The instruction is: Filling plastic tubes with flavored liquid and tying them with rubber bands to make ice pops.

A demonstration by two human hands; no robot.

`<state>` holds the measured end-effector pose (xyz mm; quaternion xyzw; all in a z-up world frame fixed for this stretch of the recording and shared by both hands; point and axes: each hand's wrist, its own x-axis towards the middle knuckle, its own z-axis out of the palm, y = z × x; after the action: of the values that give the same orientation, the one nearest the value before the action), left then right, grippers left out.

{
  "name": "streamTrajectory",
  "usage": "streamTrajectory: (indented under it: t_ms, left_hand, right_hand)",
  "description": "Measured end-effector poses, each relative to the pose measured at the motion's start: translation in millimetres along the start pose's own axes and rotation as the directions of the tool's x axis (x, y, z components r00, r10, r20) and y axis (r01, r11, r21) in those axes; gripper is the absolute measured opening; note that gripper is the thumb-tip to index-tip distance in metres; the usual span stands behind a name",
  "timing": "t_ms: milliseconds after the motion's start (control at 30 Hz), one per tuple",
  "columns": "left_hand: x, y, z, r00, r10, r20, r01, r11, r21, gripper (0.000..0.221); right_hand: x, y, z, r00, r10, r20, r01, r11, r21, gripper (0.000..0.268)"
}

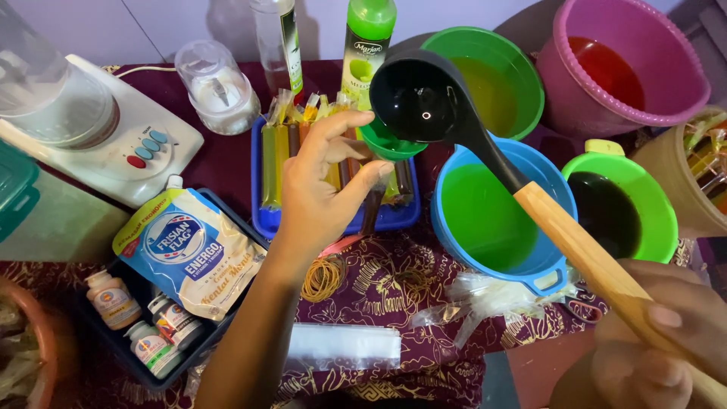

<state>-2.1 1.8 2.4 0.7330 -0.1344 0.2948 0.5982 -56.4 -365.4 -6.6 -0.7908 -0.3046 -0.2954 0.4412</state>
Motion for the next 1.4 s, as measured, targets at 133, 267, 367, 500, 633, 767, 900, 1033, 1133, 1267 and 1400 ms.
streamTrajectory:
  t_ms: [133, 267, 367, 500, 633, 767, 900, 1033, 1133, 1267, 1400]
  left_hand:
    - [0, 1, 0, 1.0, -0.001, 0.005, 0.001, 1.0, -0.026, 0.056]
    - [0, 0, -1, 1.0, 0.008, 0.016, -0.008, 0.999, -0.033, 0.056]
    - [0, 0, -1, 1.0, -0.002, 0.019, 0.003, 1.0, -0.029, 0.056]
    - [1, 2, -1, 1.0, -0.013, 0.029, 0.013, 1.0, -0.016, 0.055]
    - [1, 1, 0, 0.999, -0.022, 0.027, 0.023, 1.0, -0.004, 0.056]
    - [0, 2, -1, 0.999, -0.007, 0.038, 0.007, 1.0, -0.014, 0.057]
    - [1, 2, 0, 0.999, 0.029, 0.017, -0.029, 1.0, -0.007, 0.06]
    - [-1, -2, -3, 0.996, 0.08, 0.049, -0.078, 0.996, -0.049, 0.066]
    - [-2, -1, -2, 0.999, -0.021, 0.032, 0.025, 0.993, -0.119, 0.063]
    - [-3, -2, -2, 0.999, -0.03, 0.026, 0.034, 0.984, -0.175, 0.061]
    - [-6, -3, -2, 0.999, -0.043, 0.024, 0.047, 0.981, -0.19, 0.062]
  right_hand:
    - [27, 37, -48, 0.703, 0.203, 0.682, -0.248, 0.968, -0.032, 0.049]
    - [24, -25, 7, 0.993, -0.008, 0.115, 0.007, 1.0, 0.008, 0.044]
    - [5, -9, 15, 0.998, -0.048, -0.04, 0.047, 0.999, -0.005, 0.044]
    - [3, 9, 17, 0.962, -0.257, -0.087, 0.256, 0.966, -0.033, 0.036]
    - [-15, -4, 13, 0.977, 0.18, -0.118, -0.198, 0.967, -0.159, 0.04]
    - [-25, 34, 13, 0.944, 0.17, -0.283, -0.086, 0.954, 0.286, 0.047]
    - [5, 2, 12, 0.694, 0.658, -0.294, -0.304, 0.637, 0.708, 0.032]
    - [-5, 12, -2, 0.645, 0.688, -0.332, -0.366, 0.66, 0.656, 0.044]
    - [-18, 22, -13, 0.505, 0.723, -0.472, -0.43, 0.685, 0.589, 0.055]
    - [-69, 59, -50, 0.472, 0.639, -0.607, -0.573, 0.746, 0.339, 0.048]
    - [-95, 57, -57, 0.763, 0.339, -0.551, -0.521, 0.827, -0.212, 0.033]
